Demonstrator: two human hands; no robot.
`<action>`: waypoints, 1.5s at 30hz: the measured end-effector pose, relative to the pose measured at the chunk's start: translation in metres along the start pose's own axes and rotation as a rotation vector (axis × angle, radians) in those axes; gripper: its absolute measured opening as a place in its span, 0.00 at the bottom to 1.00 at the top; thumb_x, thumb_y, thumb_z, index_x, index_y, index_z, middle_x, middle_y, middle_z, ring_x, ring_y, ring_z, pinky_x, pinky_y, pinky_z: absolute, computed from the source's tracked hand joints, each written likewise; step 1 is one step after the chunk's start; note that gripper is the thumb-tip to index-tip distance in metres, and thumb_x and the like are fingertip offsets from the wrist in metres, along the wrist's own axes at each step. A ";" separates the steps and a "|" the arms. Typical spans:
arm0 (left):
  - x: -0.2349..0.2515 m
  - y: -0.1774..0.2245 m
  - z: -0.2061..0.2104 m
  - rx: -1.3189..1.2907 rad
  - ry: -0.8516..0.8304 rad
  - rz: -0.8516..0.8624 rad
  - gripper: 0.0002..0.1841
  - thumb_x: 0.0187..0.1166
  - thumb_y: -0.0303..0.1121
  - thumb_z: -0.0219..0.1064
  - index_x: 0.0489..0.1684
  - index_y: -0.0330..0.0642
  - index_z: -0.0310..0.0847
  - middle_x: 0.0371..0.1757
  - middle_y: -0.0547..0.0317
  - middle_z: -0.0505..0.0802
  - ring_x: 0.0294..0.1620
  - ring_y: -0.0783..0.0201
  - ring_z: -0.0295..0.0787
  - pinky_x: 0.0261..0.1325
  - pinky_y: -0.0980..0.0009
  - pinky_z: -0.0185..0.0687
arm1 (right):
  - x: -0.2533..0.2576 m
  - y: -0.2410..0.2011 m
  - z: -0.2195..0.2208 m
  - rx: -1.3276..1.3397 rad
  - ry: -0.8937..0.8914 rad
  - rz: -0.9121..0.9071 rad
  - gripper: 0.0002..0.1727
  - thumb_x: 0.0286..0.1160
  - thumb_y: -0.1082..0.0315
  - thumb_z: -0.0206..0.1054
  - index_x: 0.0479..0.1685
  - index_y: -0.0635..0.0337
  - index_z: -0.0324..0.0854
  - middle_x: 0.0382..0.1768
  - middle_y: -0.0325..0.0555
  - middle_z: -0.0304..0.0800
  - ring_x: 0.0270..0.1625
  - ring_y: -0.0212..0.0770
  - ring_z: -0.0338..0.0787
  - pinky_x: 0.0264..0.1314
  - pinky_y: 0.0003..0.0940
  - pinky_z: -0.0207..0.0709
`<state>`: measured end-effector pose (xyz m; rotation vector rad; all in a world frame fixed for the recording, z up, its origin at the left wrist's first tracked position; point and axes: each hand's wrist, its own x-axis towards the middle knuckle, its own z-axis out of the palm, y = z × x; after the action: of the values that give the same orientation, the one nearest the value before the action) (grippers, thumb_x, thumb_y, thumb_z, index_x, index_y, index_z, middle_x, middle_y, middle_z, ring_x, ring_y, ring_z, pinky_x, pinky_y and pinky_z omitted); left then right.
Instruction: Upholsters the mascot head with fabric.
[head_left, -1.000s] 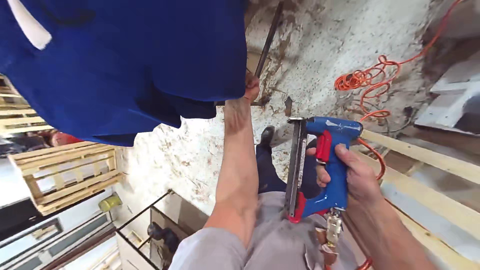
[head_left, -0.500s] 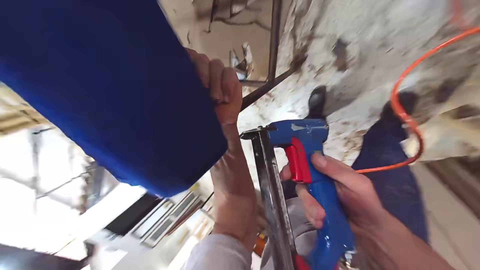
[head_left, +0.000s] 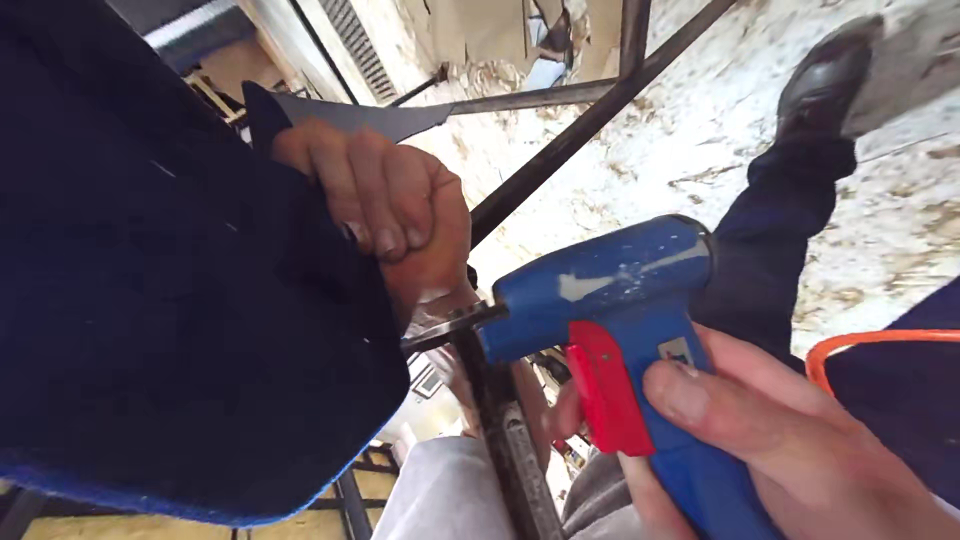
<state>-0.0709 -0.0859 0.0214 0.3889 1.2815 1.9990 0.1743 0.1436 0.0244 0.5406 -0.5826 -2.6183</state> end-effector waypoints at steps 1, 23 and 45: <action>0.003 0.004 -0.017 0.023 -0.084 0.029 0.24 0.85 0.57 0.49 0.42 0.46 0.79 0.25 0.64 0.85 0.20 0.69 0.81 0.27 0.71 0.83 | 0.002 0.000 0.006 -0.006 -0.004 0.005 0.11 0.92 0.63 0.53 0.64 0.55 0.71 0.45 0.47 0.93 0.26 0.36 0.92 0.18 0.28 0.87; 0.077 0.001 0.095 0.076 0.090 -0.007 0.10 0.72 0.21 0.60 0.21 0.32 0.65 0.11 0.55 0.79 0.09 0.70 0.79 0.14 0.79 0.77 | 0.018 0.003 -0.022 0.072 -0.048 0.033 0.11 0.92 0.60 0.53 0.59 0.55 0.73 0.44 0.49 0.93 0.18 0.39 0.90 0.16 0.33 0.89; -0.232 -0.126 0.176 0.991 0.199 -1.140 0.27 0.91 0.53 0.50 0.72 0.42 0.81 0.64 0.40 0.91 0.69 0.43 0.87 0.74 0.37 0.76 | -0.294 -0.064 -0.022 -1.303 1.166 -0.533 0.25 0.75 0.69 0.66 0.70 0.65 0.67 0.35 0.39 0.90 0.31 0.34 0.92 0.37 0.35 0.91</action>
<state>0.2456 -0.1025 0.0203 -0.1331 1.9377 0.3923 0.4133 0.3245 0.0579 1.5366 1.6012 -1.8654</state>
